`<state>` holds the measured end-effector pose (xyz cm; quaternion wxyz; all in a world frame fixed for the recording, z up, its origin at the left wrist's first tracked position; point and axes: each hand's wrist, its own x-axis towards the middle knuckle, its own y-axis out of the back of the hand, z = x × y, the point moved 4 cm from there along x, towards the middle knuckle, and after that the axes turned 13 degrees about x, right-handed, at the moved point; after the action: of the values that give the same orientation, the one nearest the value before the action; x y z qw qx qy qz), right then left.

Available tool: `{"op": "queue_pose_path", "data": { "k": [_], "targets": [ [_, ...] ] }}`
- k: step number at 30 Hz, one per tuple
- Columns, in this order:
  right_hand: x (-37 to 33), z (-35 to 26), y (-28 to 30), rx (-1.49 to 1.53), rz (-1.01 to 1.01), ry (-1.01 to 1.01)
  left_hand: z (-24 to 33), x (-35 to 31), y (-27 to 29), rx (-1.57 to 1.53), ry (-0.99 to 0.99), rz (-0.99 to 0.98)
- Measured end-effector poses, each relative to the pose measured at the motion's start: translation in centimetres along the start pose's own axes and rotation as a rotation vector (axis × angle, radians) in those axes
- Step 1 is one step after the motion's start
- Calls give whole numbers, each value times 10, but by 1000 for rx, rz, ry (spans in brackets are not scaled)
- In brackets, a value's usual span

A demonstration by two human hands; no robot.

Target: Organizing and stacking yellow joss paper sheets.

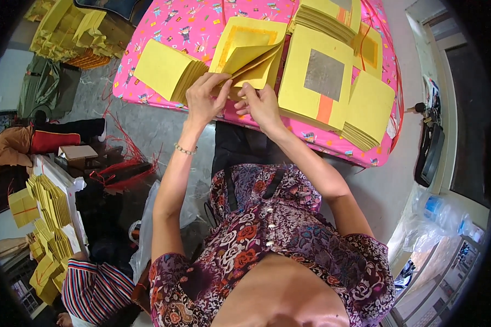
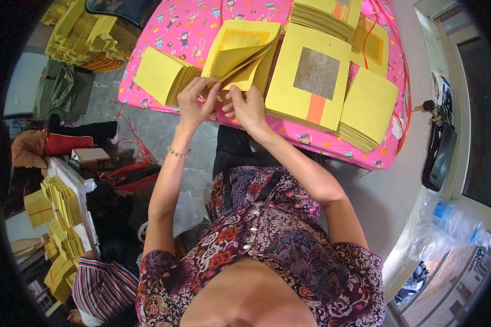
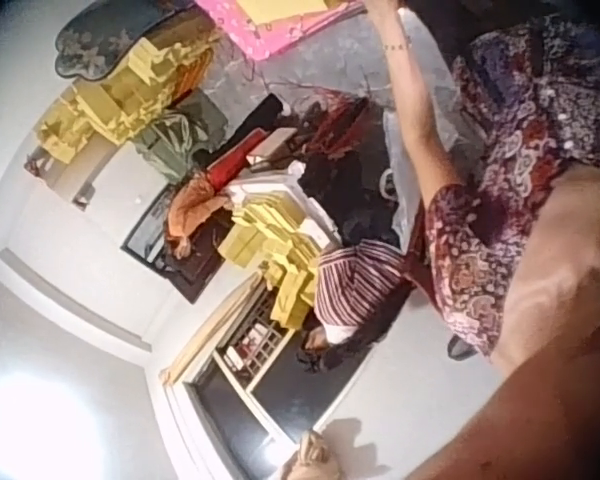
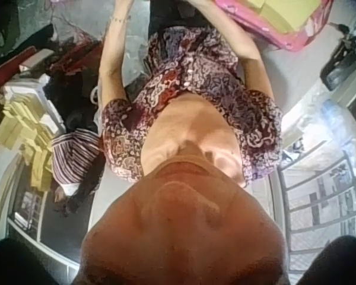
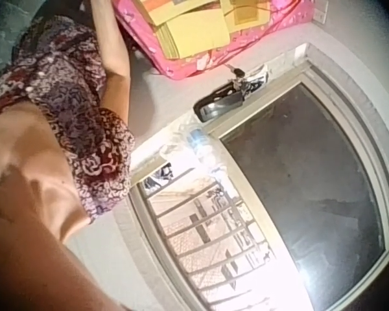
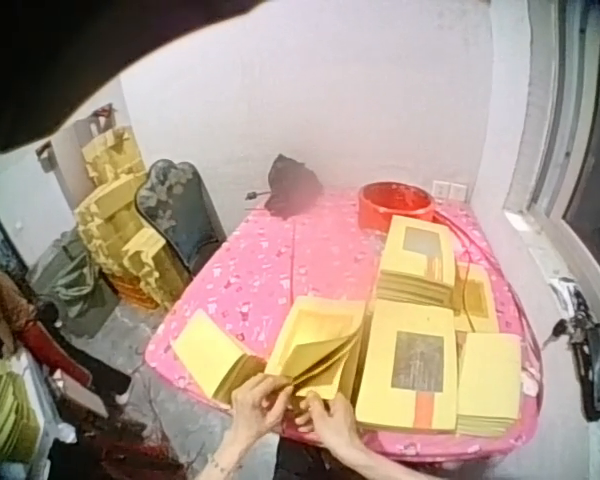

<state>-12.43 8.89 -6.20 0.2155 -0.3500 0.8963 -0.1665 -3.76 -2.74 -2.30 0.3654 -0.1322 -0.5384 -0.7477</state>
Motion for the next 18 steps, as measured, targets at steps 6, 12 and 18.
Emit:
{"op": "queue_pose_path", "data": {
  "k": [6,12,18],
  "targets": [
    [-43,6,-6,38,-133,-219,-5,-4,-5,5,88,-19],
    [-39,-39,-1,44,-127,6,-5,-5,-4,42,-29,76],
    [11,-61,16,206,61,-124,-8,-12,-8,144,18,6]
  ]
}}
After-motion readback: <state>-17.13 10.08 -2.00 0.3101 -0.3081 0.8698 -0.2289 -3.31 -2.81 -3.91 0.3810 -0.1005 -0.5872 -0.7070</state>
